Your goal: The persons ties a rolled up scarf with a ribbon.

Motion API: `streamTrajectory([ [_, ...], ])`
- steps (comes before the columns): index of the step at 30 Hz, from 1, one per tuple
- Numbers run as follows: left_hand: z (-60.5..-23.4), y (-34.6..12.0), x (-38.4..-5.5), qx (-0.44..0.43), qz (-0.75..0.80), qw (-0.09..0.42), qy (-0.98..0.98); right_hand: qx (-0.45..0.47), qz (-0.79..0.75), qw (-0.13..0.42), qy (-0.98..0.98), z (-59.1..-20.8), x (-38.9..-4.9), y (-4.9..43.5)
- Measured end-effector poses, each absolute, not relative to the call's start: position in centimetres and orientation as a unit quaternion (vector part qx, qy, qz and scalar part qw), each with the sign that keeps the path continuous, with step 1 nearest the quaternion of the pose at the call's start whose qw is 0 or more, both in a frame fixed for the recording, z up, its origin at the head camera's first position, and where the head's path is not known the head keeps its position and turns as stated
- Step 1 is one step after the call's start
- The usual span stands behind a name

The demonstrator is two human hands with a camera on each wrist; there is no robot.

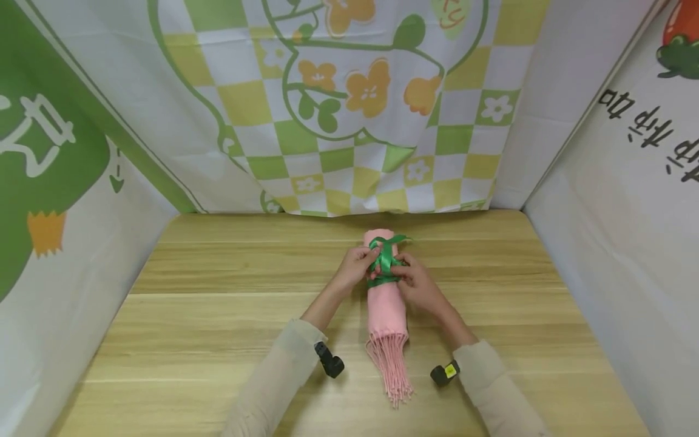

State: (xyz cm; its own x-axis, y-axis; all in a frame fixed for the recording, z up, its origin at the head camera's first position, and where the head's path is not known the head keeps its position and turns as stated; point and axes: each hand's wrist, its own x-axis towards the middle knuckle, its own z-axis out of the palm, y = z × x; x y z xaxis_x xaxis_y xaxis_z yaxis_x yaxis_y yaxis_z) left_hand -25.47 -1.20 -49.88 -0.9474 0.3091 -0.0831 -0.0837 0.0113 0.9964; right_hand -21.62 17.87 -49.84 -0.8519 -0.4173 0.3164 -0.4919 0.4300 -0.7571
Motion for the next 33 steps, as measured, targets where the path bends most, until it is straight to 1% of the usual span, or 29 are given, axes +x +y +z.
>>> streamTrajectory([
  [4, -49.9, -1.1, -25.5, 0.074, 0.702, 0.144, 0.693, 0.288, 0.455, 0.083, -0.839, -50.0, -21.4, 17.5],
  [6, -49.9, -1.1, -25.6, 0.078, 0.701, 0.142, 0.694, 0.289, 0.464, 0.095, -0.832, -50.2, -21.4, 17.5],
  [9, -49.8, -1.0, -25.5, 0.094, 0.694, 0.133, 0.702, 0.265, 0.494, 0.089, -0.823, -50.3, -21.2, 17.4],
  [12, -49.8, -1.0, -25.4, 0.103, 0.691, 0.13, 0.704, 0.227, 0.549, 0.063, -0.802, -50.2, -21.0, 17.4],
  [16, -49.8, -1.0, -25.4, 0.099, 0.7, 0.135, 0.694, 0.154, 0.613, 0.028, -0.774, -50.1, -21.2, 17.0],
  [19, -49.8, -1.0, -25.3, 0.098, 0.701, 0.133, 0.694, 0.107, 0.628, 0.018, -0.771, -50.1, -21.5, 16.6],
  [24, -49.6, -1.0, -25.2, 0.106, 0.698, 0.133, 0.696, 0.064, 0.599, 0.037, -0.797, -50.3, -22.1, 16.0],
  [29, -49.6, -0.9, -25.1, 0.119, 0.698, 0.13, 0.695, 0.036, 0.551, 0.076, -0.831, -50.6, -22.6, 15.2],
  [33, -49.6, -0.7, -25.0, 0.111, 0.698, 0.129, 0.695, 0.013, 0.571, 0.081, -0.817, -50.6, -22.9, 14.7],
])
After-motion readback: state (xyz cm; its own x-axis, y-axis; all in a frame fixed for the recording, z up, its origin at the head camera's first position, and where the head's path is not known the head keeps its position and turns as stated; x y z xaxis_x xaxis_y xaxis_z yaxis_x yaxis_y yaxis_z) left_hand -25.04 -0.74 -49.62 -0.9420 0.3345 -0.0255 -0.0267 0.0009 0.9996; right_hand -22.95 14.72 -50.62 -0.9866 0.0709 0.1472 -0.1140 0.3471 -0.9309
